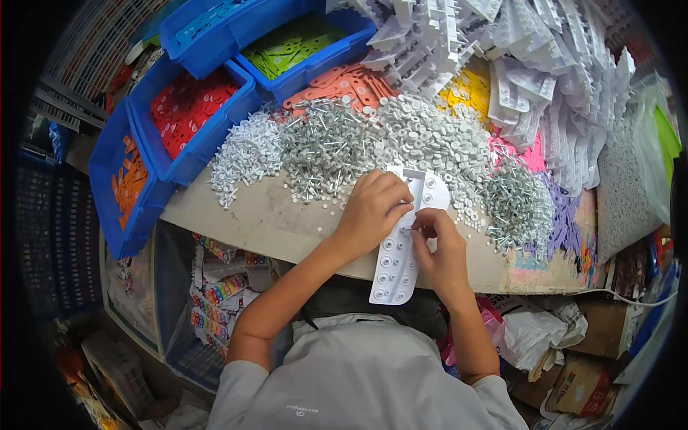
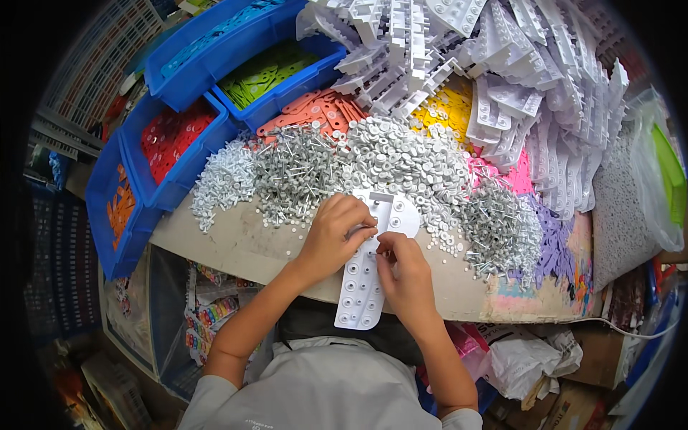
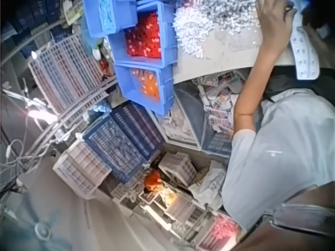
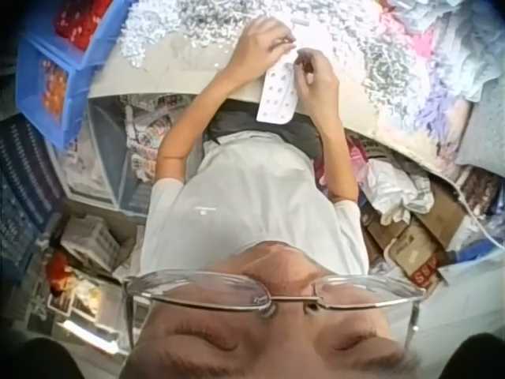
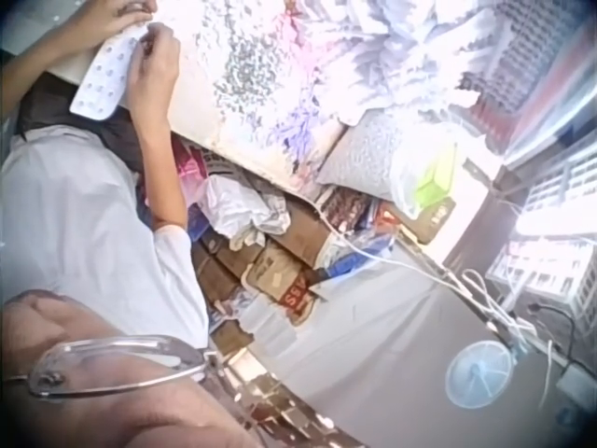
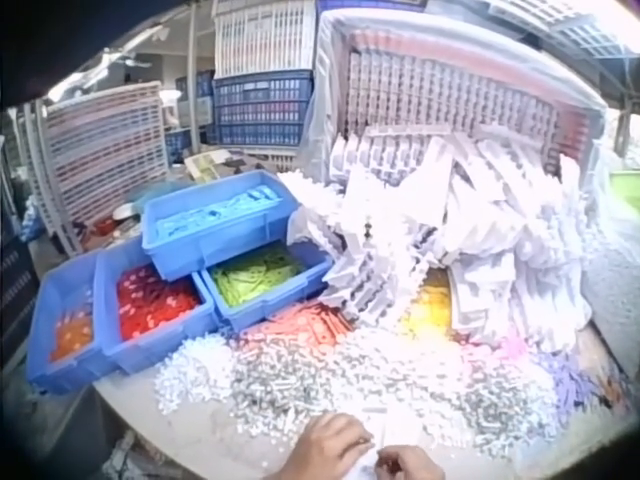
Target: Assembling a colorful toy by inserting small plastic pieces into a white base.
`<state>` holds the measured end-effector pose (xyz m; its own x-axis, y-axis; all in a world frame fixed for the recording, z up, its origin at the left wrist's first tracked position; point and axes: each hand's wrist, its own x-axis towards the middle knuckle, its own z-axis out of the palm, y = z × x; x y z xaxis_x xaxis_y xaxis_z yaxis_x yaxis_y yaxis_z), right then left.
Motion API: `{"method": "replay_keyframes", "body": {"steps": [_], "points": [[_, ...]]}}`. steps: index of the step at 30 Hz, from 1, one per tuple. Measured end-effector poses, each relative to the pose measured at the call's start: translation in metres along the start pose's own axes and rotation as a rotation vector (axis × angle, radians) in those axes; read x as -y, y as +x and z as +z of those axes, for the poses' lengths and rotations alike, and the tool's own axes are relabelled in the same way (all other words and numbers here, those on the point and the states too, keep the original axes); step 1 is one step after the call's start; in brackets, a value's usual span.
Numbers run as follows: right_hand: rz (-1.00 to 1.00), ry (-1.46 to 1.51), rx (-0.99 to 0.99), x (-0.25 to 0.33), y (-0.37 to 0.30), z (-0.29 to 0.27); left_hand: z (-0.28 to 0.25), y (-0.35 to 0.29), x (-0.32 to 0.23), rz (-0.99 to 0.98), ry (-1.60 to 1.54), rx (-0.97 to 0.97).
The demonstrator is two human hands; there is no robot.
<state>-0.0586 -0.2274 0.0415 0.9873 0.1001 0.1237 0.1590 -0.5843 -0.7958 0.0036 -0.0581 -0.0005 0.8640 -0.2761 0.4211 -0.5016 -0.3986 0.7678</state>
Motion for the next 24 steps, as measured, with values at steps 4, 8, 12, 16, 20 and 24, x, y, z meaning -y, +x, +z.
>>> {"method": "replay_keyframes", "body": {"steps": [4, 8, 12, 16, 20, 24], "points": [[-0.003, -0.056, 0.020, 0.002, 0.002, 0.002, 0.001, -0.003, 0.002, 0.057, 0.027, -0.001], [-0.013, -0.088, 0.045, 0.003, 0.005, 0.002, -0.002, 0.000, -0.004, 0.125, 0.100, 0.001], [-0.061, -0.176, 0.051, 0.006, 0.007, 0.004, -0.004, -0.002, -0.009, 0.208, 0.242, 0.041], [-0.054, -0.156, 0.050, 0.009, 0.008, 0.005, -0.005, -0.003, -0.007, 0.148, 0.197, 0.055], [-0.070, -0.178, 0.055, 0.004, 0.006, 0.004, -0.020, -0.003, -0.017, 0.208, 0.208, 0.029], [-0.136, -0.210, 0.038, 0.004, 0.005, 0.001, -0.054, 0.005, -0.001, 0.082, 0.288, -0.082]]}}
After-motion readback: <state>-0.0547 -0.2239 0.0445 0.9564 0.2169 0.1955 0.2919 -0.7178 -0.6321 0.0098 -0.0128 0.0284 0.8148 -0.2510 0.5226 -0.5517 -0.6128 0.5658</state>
